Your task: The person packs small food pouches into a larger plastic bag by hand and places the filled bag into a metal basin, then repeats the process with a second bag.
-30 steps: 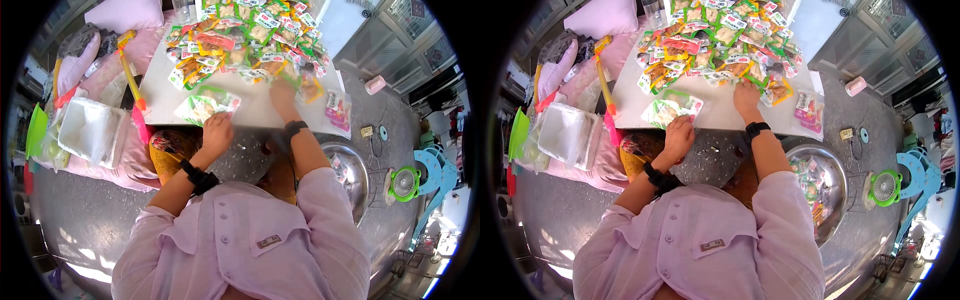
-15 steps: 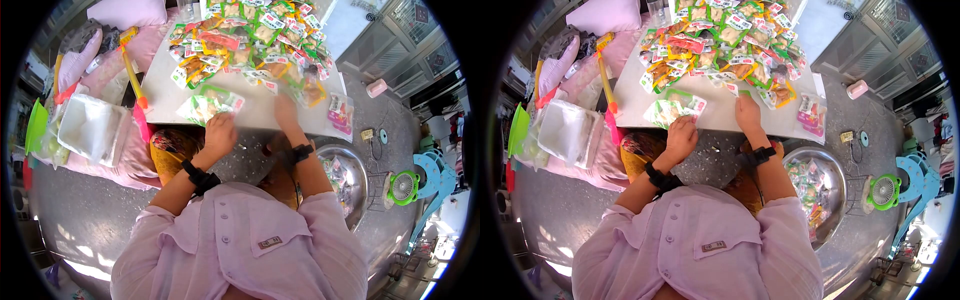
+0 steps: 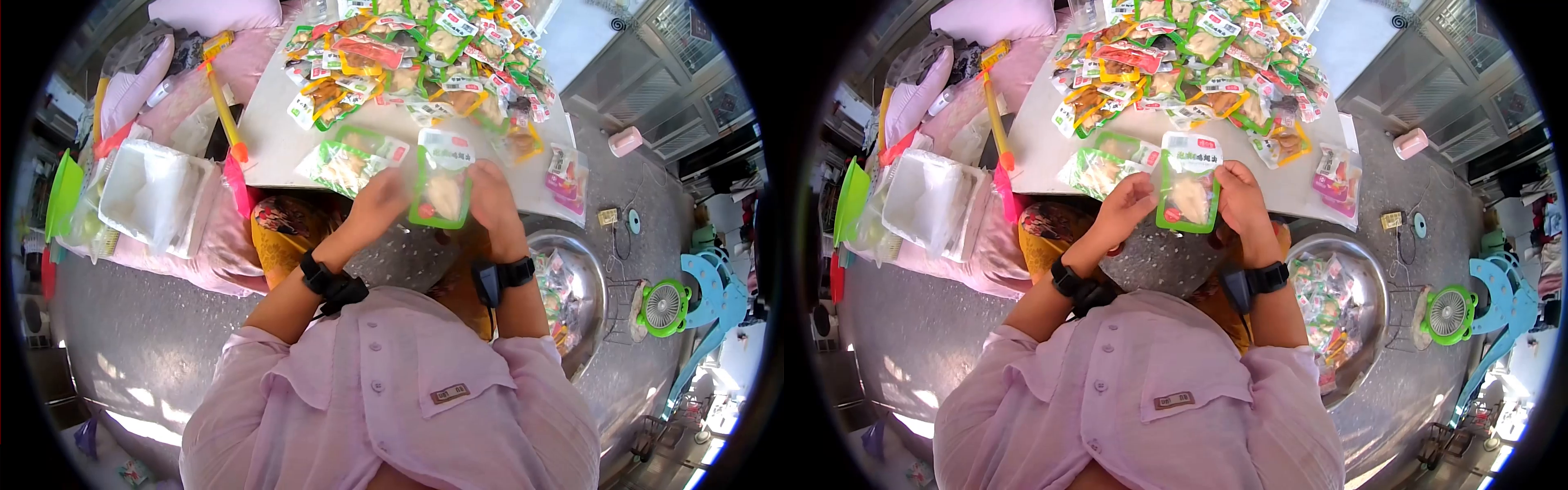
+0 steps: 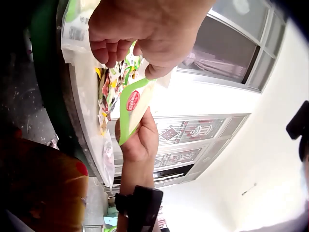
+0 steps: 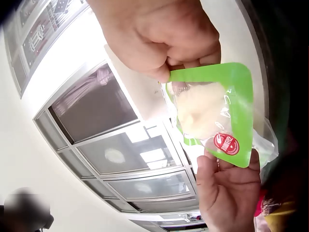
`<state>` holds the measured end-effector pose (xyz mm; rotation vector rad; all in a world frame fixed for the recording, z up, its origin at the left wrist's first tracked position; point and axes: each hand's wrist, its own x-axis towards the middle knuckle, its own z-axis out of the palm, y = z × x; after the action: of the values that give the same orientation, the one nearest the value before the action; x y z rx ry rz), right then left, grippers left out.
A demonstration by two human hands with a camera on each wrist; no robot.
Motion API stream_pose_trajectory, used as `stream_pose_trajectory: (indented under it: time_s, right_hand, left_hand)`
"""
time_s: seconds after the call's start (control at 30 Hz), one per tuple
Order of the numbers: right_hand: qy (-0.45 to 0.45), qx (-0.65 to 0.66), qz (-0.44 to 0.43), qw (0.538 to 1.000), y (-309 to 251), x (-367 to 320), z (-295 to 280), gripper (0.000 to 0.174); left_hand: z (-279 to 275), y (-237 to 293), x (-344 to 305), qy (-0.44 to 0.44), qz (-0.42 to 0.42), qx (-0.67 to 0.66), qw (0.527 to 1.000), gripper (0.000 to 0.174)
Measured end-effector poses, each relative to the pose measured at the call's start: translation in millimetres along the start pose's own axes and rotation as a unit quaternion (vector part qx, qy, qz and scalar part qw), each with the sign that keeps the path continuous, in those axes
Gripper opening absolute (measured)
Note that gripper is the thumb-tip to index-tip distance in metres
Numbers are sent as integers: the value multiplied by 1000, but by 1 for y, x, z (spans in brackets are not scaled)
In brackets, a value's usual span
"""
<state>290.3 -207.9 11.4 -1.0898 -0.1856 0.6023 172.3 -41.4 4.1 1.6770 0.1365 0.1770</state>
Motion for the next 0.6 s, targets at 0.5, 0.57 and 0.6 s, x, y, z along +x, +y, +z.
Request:
stream_pose_trajectory:
  time_s: [0.5,0.57,0.6]
  right_hand:
    - [-99,115,48,987,38,-63,-4,30]
    - [-28,98,2,995,41,-65,2,26]
    - [-3,68,-12,998,40,-65,0,24]
  left_hand:
    - [24,-14,3,-76,-161,-369,912,24]
    - [26,-17,4,-65,-163,-315,933,27]
    - [24,-11,3,-43,-136,-151,978,29]
